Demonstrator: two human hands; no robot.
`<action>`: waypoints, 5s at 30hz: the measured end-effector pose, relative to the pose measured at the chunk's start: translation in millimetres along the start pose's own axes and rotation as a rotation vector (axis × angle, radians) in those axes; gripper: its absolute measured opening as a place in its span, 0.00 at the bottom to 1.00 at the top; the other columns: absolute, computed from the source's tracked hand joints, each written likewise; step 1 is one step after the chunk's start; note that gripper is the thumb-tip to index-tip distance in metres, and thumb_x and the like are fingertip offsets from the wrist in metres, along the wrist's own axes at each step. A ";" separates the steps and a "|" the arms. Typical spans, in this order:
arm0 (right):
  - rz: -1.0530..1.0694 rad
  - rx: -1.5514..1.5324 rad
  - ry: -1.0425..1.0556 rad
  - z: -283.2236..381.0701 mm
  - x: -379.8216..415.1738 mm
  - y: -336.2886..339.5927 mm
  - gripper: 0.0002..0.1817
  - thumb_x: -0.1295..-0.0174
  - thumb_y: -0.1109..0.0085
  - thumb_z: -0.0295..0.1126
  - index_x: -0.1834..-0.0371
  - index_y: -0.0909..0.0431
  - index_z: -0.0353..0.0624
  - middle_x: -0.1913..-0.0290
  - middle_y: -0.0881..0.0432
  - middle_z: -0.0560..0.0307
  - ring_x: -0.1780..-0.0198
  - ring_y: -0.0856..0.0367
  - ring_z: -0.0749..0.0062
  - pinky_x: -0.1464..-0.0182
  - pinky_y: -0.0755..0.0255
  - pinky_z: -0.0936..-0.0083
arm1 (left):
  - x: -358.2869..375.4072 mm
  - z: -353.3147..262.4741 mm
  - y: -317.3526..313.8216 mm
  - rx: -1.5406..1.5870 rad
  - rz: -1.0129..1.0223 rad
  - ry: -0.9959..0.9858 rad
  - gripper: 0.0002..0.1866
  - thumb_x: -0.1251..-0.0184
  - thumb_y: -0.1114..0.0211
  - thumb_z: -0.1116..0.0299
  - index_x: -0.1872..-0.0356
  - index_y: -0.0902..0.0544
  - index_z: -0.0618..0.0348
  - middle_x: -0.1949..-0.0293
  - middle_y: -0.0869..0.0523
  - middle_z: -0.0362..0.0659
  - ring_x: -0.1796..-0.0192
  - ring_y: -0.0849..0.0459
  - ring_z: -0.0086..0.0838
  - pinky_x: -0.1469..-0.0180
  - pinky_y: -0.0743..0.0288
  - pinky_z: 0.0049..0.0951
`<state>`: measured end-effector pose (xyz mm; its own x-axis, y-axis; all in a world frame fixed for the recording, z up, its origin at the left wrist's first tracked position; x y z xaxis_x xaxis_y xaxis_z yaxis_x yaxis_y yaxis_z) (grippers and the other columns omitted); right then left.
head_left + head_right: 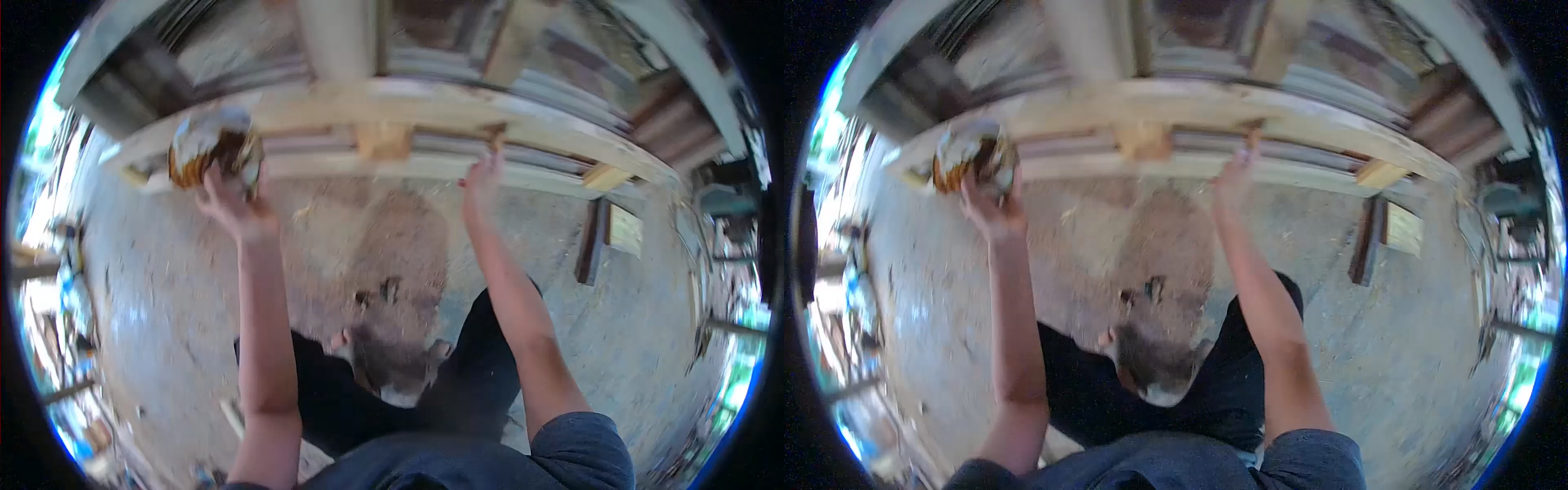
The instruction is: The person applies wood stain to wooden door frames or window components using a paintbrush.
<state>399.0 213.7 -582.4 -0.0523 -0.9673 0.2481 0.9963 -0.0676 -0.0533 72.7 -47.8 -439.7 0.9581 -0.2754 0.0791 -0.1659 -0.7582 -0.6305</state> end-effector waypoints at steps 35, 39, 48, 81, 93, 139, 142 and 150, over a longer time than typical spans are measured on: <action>0.707 0.574 0.658 125.9 223.3 -137.4 0.15 0.34 0.45 0.32 0.46 0.22 0.44 0.75 0.23 0.54 0.78 0.26 0.69 0.73 0.32 0.74 | -18.5 23.5 84.7 -0.650 0.080 0.437 0.45 0.45 0.34 0.71 0.29 0.53 0.41 0.43 0.31 0.47 0.46 0.24 0.36 0.53 0.20 0.40; 0.732 0.883 0.759 109.4 249.0 -184.9 0.12 0.38 0.42 0.33 0.52 0.20 0.47 0.75 0.20 0.53 0.77 0.20 0.60 0.73 0.27 0.69 | -48.5 11.6 64.4 -1.000 0.443 0.072 0.48 0.54 0.31 0.73 0.30 0.49 0.49 0.39 0.37 0.54 0.38 0.42 0.45 0.32 0.46 0.42; 0.599 1.211 0.606 61.3 297.7 -276.5 0.08 0.40 0.42 0.33 0.58 0.22 0.48 0.76 0.19 0.51 0.73 0.17 0.55 0.70 0.24 0.62 | -77.7 51.5 100.8 -0.893 0.784 0.405 0.50 0.54 0.30 0.71 0.28 0.51 0.48 0.40 0.38 0.59 0.37 0.44 0.49 0.33 0.41 0.40; -0.290 0.658 0.644 14.5 182.6 -205.4 0.13 0.35 0.47 0.27 0.49 0.27 0.38 0.68 0.17 0.55 0.66 0.17 0.68 0.62 0.24 0.69 | -163.5 -5.7 168.9 -0.258 0.316 0.956 0.40 0.42 0.38 0.66 0.32 0.51 0.35 0.39 0.36 0.44 0.43 0.27 0.39 0.52 0.22 0.44; 0.253 0.872 0.555 -42.6 214.0 -304.5 0.15 0.34 0.57 0.27 0.44 0.31 0.44 0.63 0.20 0.38 0.59 0.20 0.41 0.59 0.27 0.51 | -166.3 2.0 133.8 -0.260 0.368 0.769 0.40 0.41 0.38 0.70 0.31 0.50 0.35 0.39 0.35 0.42 0.42 0.28 0.35 0.50 0.22 0.44; 0.207 0.325 0.651 -59.1 183.2 -265.9 0.18 0.30 0.52 0.37 0.39 0.28 0.48 0.68 0.21 0.35 0.66 0.16 0.47 0.69 0.25 0.61 | -221.2 -173.7 174.6 -0.322 0.000 0.348 0.28 0.40 0.35 0.59 0.40 0.31 0.53 0.41 0.31 0.46 0.39 0.29 0.40 0.40 0.24 0.45; -0.010 0.369 0.541 -18.8 145.4 -188.1 0.20 0.27 0.57 0.39 0.41 0.26 0.38 0.48 0.19 0.48 0.49 0.22 0.64 0.44 0.33 0.70 | -252.9 -178.4 201.2 -0.234 -0.021 0.394 0.27 0.39 0.36 0.60 0.40 0.35 0.43 0.42 0.29 0.43 0.44 0.25 0.38 0.48 0.19 0.42; -0.084 0.331 0.269 -66.0 137.5 -214.0 0.31 0.27 0.57 0.46 0.26 0.47 0.44 0.31 0.38 0.53 0.36 0.35 0.65 0.41 0.34 0.68 | -352.6 -198.7 271.8 -0.142 -0.092 0.297 0.25 0.37 0.39 0.58 0.40 0.32 0.49 0.43 0.26 0.43 0.44 0.24 0.39 0.46 0.20 0.43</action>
<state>174.1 79.0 -600.7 -0.1062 -0.9940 -0.0252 0.9537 -0.1090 0.2804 -356.6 -274.3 -485.6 0.8639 -0.3467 0.3654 -0.1332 -0.8568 -0.4981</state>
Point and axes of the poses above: each hand's wrist, its own x-axis away from the middle knuckle, its own y-axis out of the back of the hand, z = x × y, the point moved 9 cm from there along -x, towards the middle knuckle
